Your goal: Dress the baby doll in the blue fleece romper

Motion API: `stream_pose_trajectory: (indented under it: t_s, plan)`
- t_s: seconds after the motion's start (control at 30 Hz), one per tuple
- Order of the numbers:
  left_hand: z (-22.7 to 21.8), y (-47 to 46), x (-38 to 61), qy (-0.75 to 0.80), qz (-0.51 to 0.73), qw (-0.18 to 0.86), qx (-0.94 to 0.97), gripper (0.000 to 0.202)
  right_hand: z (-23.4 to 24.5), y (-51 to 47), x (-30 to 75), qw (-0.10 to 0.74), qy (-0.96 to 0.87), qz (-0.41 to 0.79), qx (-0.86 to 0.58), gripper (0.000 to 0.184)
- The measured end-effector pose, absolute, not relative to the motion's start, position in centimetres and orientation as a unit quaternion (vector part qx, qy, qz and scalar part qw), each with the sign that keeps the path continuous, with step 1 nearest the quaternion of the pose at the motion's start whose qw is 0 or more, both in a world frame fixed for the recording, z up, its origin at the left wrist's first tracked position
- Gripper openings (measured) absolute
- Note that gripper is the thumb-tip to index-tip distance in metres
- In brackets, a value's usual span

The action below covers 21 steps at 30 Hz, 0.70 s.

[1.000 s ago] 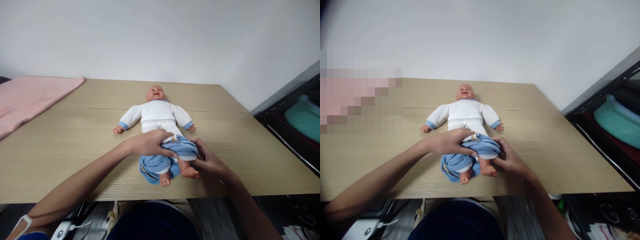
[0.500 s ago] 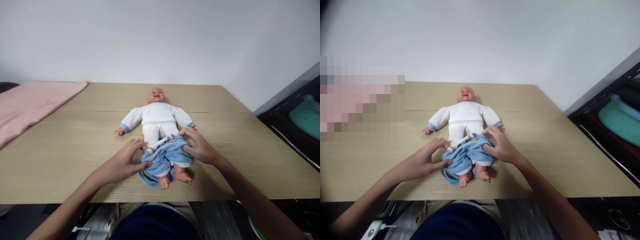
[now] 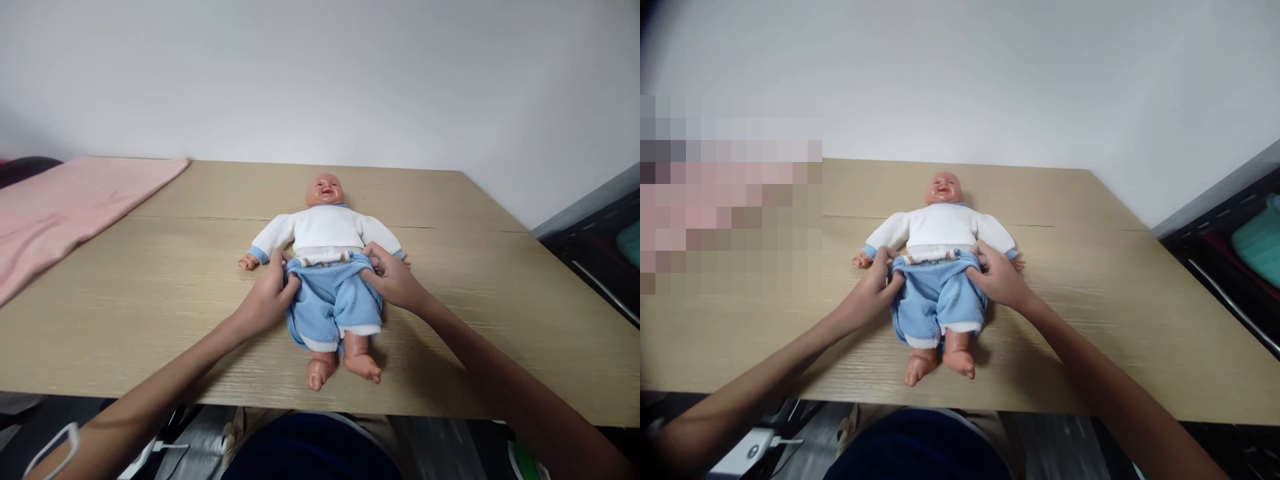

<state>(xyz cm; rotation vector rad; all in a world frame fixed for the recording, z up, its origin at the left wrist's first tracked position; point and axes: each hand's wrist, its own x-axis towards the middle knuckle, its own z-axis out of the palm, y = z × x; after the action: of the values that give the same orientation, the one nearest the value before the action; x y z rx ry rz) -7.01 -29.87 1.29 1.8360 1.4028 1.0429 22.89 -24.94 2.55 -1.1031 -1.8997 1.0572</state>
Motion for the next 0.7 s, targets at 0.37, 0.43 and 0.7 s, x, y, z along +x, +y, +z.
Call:
stream_pose_trajectory:
  t_s: [0.37,0.43,0.7]
  plan:
    - [-0.1,-28.2,-8.1,0.485,0.424,0.255,0.721,0.023,1.8,-24.8,23.6,0.334,-0.685,0.499,-0.413,0.038]
    - [0.3,-28.0,-8.1,0.463,0.432,0.213,0.744,0.015,2.1,-25.0,23.0,0.372,-0.725,0.402,-0.417,0.034]
    - [0.4,-24.8,-6.6,0.512,0.437,0.252,0.695,0.012,1.2,-21.9,20.6,0.438,-0.697,0.367,-0.433,0.040]
